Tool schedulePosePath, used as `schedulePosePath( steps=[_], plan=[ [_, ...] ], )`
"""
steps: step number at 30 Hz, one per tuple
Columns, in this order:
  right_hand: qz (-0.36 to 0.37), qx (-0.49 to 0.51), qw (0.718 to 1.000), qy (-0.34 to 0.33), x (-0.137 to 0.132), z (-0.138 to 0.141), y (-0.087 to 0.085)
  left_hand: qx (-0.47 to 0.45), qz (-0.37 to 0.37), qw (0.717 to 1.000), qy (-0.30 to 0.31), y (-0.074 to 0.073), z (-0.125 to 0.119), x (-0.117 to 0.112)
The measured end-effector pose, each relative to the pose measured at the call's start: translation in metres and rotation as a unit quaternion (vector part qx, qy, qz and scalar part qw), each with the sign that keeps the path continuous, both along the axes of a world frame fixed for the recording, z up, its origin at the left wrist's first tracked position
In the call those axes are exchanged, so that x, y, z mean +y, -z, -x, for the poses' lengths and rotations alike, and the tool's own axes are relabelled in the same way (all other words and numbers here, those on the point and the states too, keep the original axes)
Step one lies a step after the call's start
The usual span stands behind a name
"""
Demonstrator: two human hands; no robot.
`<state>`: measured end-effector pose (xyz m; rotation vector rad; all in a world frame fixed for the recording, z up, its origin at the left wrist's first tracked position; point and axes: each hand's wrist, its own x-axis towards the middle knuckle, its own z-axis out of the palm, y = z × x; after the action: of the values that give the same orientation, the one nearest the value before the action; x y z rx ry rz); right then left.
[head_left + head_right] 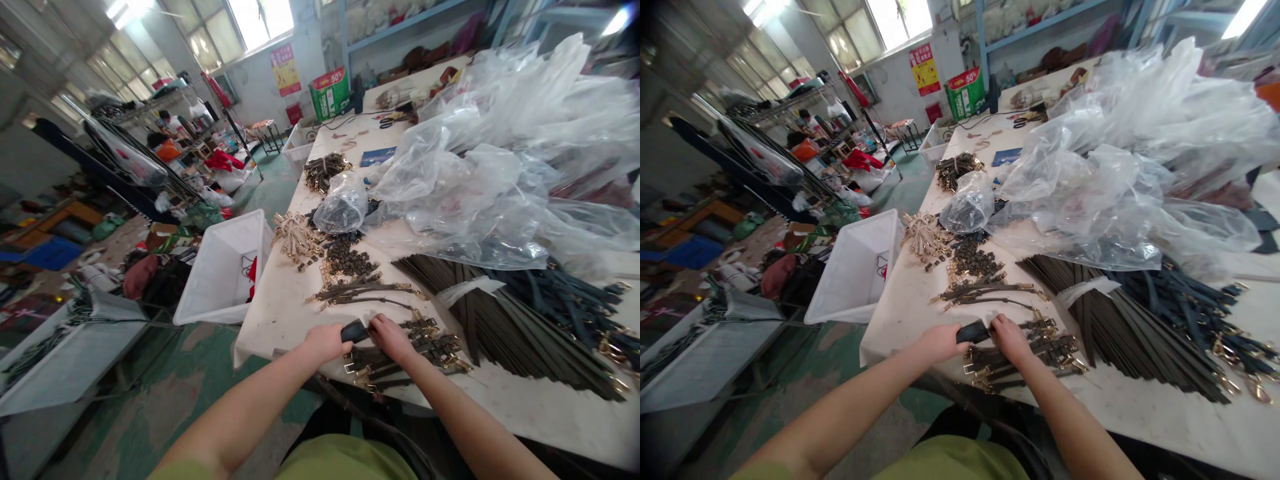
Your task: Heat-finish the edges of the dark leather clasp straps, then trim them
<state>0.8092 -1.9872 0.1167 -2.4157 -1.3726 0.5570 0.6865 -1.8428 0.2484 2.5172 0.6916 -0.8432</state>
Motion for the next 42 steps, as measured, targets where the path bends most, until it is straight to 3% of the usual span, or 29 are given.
schedulePosePath(
  steps=[9, 12, 15, 18, 22, 25, 31, 35, 42],
  plan=[
    [-0.002, 0.038, 0.999, 0.011, 0.002, -0.005, -0.004, 0.003, -0.044, 0.998, 0.033, 0.006, -0.003, -0.001],
    [0.006, 0.037, 0.999, 0.009, 0.001, -0.004, -0.004, -0.008, -0.028, 0.999, 0.015, 0.007, 0.005, 0.006],
    [0.02, 0.04, 0.999, -0.004, 0.003, -0.004, -0.007, -0.025, -0.025, 0.999, -0.04, 0.007, 0.027, 0.021],
    [0.019, 0.023, 0.999, -0.017, 0.019, -0.008, -0.012, -0.037, -0.024, 0.996, -0.084, 0.007, 0.05, 0.032],
    [-0.018, -0.036, 0.999, 0.015, 0.06, -0.015, -0.017, -0.047, -0.009, 0.993, -0.105, 0.007, 0.061, 0.04],
    [0.035, -0.041, 0.997, 0.05, 0.08, -0.019, -0.015, -0.051, -0.001, 0.993, -0.107, 0.006, 0.064, 0.044],
    [0.078, -0.021, 0.996, -0.028, 0.062, -0.024, -0.005, -0.032, -0.006, 0.995, -0.09, 0.004, 0.078, 0.044],
    [0.073, -0.018, 0.997, -0.035, 0.054, -0.027, -0.005, -0.026, -0.019, 0.998, -0.06, 0.001, 0.06, 0.038],
    [0.041, 0.0, 0.999, 0.013, 0.054, -0.028, 0.005, -0.014, -0.051, 0.999, -0.006, 0.006, -0.013, 0.032]
  ],
)
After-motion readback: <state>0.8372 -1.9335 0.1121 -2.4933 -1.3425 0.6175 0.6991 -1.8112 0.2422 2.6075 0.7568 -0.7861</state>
